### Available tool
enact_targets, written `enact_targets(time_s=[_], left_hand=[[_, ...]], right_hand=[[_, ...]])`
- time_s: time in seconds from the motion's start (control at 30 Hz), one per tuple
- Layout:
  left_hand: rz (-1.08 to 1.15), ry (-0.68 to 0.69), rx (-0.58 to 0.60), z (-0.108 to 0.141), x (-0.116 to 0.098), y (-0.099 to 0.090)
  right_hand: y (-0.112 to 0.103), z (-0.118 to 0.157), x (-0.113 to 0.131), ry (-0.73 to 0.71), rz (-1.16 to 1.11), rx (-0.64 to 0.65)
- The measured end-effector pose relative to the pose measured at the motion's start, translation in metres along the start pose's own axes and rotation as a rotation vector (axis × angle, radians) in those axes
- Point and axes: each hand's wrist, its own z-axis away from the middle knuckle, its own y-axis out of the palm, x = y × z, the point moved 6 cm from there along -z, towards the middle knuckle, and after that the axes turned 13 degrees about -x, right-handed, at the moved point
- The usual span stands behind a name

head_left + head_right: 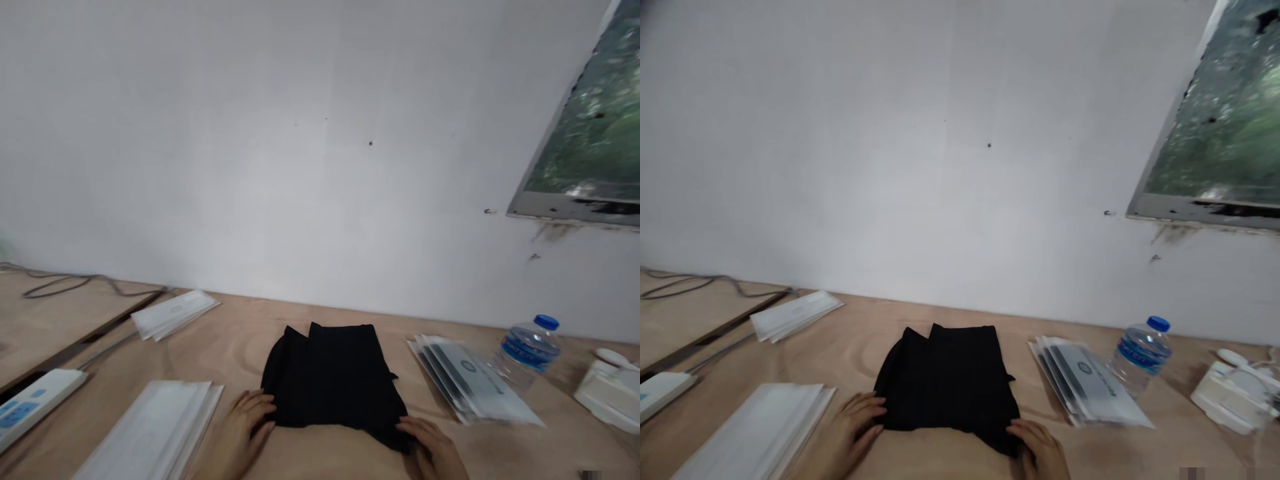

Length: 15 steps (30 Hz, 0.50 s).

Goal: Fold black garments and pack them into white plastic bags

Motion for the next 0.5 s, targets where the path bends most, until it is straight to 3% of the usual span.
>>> enact_targets(time_s=[0.1,0.2,0.3,0.4,0.5], left_hand=[[-0.029,0.058,-0.026,-0.002,0.004,0.002],[-0.041,0.086,-0.063,-0.006,0.006,0.004],[-0.048,0.108,-0.083,-0.007,0.006,0.004],[-0.062,0.119,-0.134,-0.004,0.002,0.000],[-0.017,0.114,-0.207,0.003,-0.014,-0.003]], right_hand=[[-0.023,-0.017,-0.011,0.009,0.194,0.004],[-0.067,-0.039,-0.041,0.182,0.560,-0.140],[-0.092,-0.048,-0.060,0.305,0.687,-0.146],[-0.088,-0.046,-0.047,0.288,0.616,-0.105],[-0.059,-0.036,-0.001,0.263,0.284,0.049]])
